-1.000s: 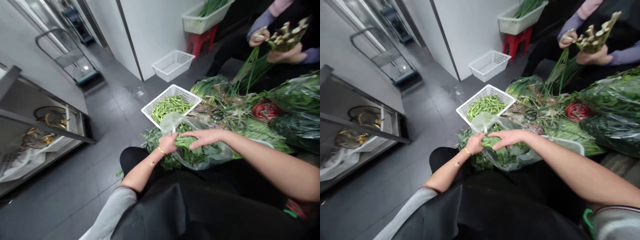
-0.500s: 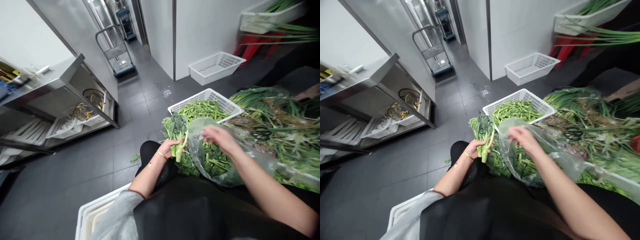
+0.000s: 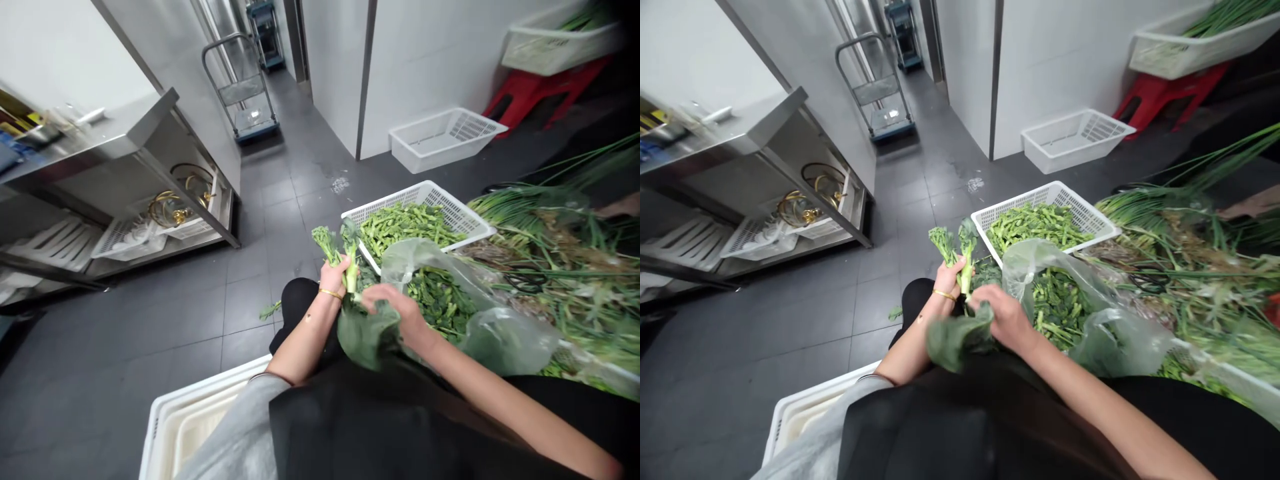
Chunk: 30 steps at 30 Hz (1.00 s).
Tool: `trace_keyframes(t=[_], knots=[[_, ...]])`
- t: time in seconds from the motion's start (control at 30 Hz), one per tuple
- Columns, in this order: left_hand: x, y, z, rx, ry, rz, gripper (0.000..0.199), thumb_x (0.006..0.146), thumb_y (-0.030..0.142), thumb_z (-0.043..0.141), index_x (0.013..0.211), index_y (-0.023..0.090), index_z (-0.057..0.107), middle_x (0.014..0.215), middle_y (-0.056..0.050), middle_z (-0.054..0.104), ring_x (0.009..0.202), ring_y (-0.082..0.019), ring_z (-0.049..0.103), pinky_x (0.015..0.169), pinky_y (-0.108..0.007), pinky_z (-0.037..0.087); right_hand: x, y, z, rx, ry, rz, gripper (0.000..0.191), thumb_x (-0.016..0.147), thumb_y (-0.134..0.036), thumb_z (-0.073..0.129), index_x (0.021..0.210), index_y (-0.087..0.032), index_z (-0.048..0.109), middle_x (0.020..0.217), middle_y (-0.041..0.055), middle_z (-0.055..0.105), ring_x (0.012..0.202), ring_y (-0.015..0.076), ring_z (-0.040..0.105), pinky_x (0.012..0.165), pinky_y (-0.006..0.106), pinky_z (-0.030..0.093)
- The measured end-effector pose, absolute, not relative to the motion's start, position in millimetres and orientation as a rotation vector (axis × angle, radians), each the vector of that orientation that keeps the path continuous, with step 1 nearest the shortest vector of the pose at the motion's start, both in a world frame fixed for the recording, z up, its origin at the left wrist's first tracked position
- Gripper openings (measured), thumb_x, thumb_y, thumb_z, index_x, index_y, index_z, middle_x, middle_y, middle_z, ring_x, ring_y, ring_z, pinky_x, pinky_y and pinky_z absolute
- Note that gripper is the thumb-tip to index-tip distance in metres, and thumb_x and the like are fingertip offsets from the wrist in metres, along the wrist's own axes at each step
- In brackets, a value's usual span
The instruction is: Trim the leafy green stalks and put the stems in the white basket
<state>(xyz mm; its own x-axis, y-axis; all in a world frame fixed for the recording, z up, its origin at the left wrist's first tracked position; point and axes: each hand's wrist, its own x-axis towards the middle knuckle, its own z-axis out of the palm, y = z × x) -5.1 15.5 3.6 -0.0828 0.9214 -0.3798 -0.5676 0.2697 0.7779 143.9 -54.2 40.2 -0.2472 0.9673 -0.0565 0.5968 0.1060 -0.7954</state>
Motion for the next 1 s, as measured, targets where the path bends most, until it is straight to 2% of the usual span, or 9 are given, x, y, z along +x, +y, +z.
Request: trace_keyframes(t=[0.13, 0.2, 0.37, 0.43, 0.57, 0.63, 0.73, 0.87, 1.0], knots=[[6, 1, 10, 0.732, 1.070, 1.267, 0.039, 0.049, 0.026, 0.085, 0.075, 0.014, 0.059, 0.064, 0.002, 0.061, 0.057, -0.010, 0.055, 0.061, -0.025, 0.048, 151, 0, 41, -1.586, -1.535, 1.093, 0.038, 0.081, -0.052, 0.049, 0.076, -0.018, 0.062, 0.050, 0.0038, 0.058, 0.047, 0.0178, 0.057, 0.052, 0.031, 0.050], [11, -4, 9, 0.789, 1.091, 1.266, 0.037, 0.050, 0.026, 0.084, 0.075, 0.013, 0.061, 0.066, 0.001, 0.062, 0.058, -0.009, 0.055, 0.061, -0.023, 0.047, 152, 15, 41, -1.663, -1.538, 1.107, 0.037, 0.078, -0.052, 0.054, 0.063, -0.018, 0.058, 0.040, 0.0016, 0.051, 0.040, 0.0155, 0.051, 0.048, 0.030, 0.047], [9, 11, -3, 0.495, 1.124, 1.289, 0.040, 0.050, 0.025, 0.084, 0.077, 0.014, 0.057, 0.063, 0.002, 0.060, 0.055, -0.011, 0.057, 0.059, -0.025, 0.048, 139, -18, 27, -1.649, -1.576, 1.008, 0.029, 0.078, -0.047, 0.055, 0.062, -0.022, 0.057, 0.054, 0.0040, 0.061, 0.062, 0.0197, 0.063, 0.068, 0.032, 0.051], [0, 20, -5, 0.397, 1.117, 1.300, 0.039, 0.054, 0.025, 0.082, 0.080, 0.015, 0.055, 0.063, 0.002, 0.059, 0.054, -0.011, 0.058, 0.057, -0.025, 0.048, 141, -33, 15, -1.616, -1.599, 1.056, 0.032, 0.080, -0.048, 0.052, 0.060, -0.023, 0.056, 0.059, 0.0042, 0.064, 0.062, 0.0191, 0.064, 0.070, 0.033, 0.052], [-19, 19, -2, 0.388, 0.945, 1.175, 0.035, 0.064, 0.028, 0.079, 0.087, 0.013, 0.057, 0.070, -0.003, 0.063, 0.059, -0.013, 0.062, 0.053, -0.023, 0.048, 167, -25, -9, -1.714, -1.799, 1.529, 0.031, 0.065, -0.046, 0.070, 0.052, -0.022, 0.055, 0.041, 0.0011, 0.054, 0.040, 0.0175, 0.053, 0.048, 0.033, 0.048], [-21, 13, 0, 0.414, 0.891, 1.075, 0.034, 0.066, 0.030, 0.078, 0.088, 0.011, 0.059, 0.070, -0.005, 0.064, 0.059, -0.013, 0.062, 0.052, -0.022, 0.048, 178, -11, -10, -1.702, -1.813, 1.665, 0.028, 0.059, -0.045, 0.076, 0.064, -0.022, 0.061, 0.043, -0.0004, 0.056, 0.039, 0.0160, 0.051, 0.043, 0.030, 0.044], [-15, 3, 0, 0.468, 0.875, 0.979, 0.039, 0.063, 0.031, 0.080, 0.088, 0.010, 0.059, 0.069, -0.005, 0.064, 0.057, -0.014, 0.062, 0.050, -0.023, 0.048, 178, 7, 3, -1.525, -1.530, 1.549, 0.039, 0.071, -0.058, 0.063, 0.076, -0.019, 0.058, 0.050, -0.0014, 0.058, 0.040, 0.0114, 0.050, 0.042, 0.025, 0.040], [2, -6, -1, 0.478, 0.913, 0.993, 0.043, 0.060, 0.032, 0.082, 0.089, 0.011, 0.058, 0.067, -0.002, 0.064, 0.054, -0.015, 0.062, 0.049, -0.024, 0.047, 155, 19, 18, -1.400, -1.303, 1.368, 0.048, 0.067, -0.063, 0.066, 0.062, -0.021, 0.043, 0.042, -0.0048, 0.049, 0.036, 0.0081, 0.043, 0.037, 0.021, 0.035], [13, -5, 4, 0.432, 0.920, 1.042, 0.032, 0.071, 0.035, 0.074, 0.083, 0.009, 0.059, 0.063, -0.004, 0.061, 0.051, -0.011, 0.058, 0.049, -0.023, 0.045, 131, -1, 11, -1.356, -1.128, 1.283, 0.045, 0.080, -0.065, 0.044, 0.066, -0.024, 0.037, 0.048, -0.0023, 0.051, 0.043, 0.0131, 0.050, 0.045, 0.028, 0.045]])
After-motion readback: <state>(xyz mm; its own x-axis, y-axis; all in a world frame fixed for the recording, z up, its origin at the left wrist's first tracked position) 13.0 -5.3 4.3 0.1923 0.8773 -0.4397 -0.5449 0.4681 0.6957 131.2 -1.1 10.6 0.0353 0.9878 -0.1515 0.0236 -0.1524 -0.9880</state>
